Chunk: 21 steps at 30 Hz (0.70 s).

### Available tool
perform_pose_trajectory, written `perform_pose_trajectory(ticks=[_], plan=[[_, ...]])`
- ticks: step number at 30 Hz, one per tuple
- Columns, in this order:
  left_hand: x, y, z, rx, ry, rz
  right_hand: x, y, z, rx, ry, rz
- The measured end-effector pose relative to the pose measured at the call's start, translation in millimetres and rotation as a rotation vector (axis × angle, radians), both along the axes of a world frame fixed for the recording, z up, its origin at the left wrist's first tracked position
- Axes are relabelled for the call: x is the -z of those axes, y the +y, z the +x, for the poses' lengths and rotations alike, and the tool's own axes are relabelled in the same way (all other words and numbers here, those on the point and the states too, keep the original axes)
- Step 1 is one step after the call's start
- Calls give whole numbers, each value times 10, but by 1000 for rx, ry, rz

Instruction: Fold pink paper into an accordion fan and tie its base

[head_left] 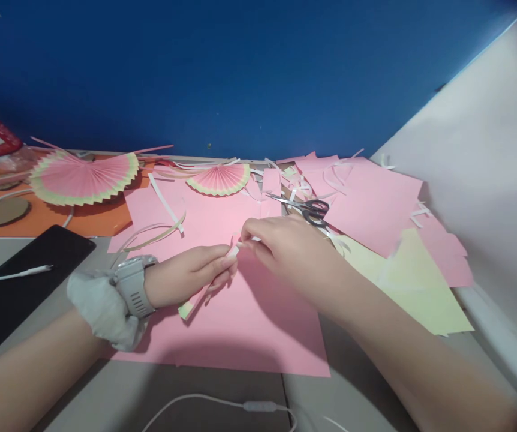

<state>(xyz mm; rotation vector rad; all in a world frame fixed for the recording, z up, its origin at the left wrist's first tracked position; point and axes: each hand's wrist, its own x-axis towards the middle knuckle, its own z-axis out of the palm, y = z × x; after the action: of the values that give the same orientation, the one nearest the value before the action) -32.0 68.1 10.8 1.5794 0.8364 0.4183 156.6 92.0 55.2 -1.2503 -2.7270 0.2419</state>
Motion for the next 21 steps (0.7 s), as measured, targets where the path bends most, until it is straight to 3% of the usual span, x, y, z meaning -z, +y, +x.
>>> perform_pose_trajectory(ticks=[4, 8, 12, 16, 21], plan=[[-49, -12, 3, 33, -48, -91, -120, -41, -13, -8, -1, -32], [-61, -25, 43, -23, -111, -125, -205, -79, -31, -48, -57, -47], [-67, -60, 97, -81, -22, -77, -178, -71, -41, -94, -89, -18], [-63, -100, 124, -130, -58, -170, -118, -57, -23, -89, -59, 36], [-16, -89, 113, -99, -158, -274, -79, -44, 14, -94, -66, 122]])
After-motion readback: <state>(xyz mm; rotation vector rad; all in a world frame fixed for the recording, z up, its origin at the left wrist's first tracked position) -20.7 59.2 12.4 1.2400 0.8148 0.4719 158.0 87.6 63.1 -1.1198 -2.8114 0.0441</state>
